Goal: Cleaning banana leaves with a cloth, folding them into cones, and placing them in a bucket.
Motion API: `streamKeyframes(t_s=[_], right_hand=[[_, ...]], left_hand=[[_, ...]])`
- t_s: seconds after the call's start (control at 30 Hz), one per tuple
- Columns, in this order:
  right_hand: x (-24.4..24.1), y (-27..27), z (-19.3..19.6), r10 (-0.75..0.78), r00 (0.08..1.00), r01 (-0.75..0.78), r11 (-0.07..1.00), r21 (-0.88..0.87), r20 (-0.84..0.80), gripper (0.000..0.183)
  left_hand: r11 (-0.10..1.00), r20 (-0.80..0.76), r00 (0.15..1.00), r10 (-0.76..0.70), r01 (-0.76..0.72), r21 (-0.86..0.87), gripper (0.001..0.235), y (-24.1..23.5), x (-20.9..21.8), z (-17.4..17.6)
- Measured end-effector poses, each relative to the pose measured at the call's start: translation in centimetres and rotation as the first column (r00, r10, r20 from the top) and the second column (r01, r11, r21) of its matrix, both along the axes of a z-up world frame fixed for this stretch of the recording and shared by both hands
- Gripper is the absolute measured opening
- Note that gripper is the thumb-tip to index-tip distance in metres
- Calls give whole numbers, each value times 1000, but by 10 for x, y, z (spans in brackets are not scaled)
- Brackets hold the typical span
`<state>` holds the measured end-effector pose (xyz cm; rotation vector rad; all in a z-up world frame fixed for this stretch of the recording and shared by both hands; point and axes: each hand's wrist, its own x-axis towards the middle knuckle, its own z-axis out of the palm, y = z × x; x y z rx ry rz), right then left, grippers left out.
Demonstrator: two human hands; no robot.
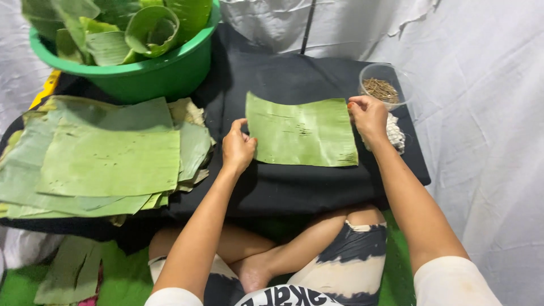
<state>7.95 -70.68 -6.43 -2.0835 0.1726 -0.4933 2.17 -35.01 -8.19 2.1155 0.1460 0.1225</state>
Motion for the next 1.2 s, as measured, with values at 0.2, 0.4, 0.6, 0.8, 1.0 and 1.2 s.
streamKeyframes(t_s=[0.2,0.4,0.6,0.8,1.0,1.2], right_hand=[[-13,-49,-15,-131,983,0,695,-719,-127,22],[-33,-61,-20,-120,934,-161,702,-693,-338,50],[-37,-65,-7,51,999,-43,623,-781,-14,44],[-48,43,32,323,929,-113,709,-696,179,42],[-74,159,-8,401,913,-351,675,-649,-78,47],[-73,98,-35,294,954,-160,657,-737,55,48]], left_hand=[[1000,-98,995,-21,22,4,58,4,8,-9],[998,-101,993,-57,53,-41,48,11,11,-7],[948,-116,979,-168,129,-291,27,17,7,-13],[922,-69,978,-197,161,-352,32,20,-6,6],[932,-40,981,-189,167,-323,35,21,-2,-6],[928,-13,984,-176,162,-334,38,23,0,-13]])
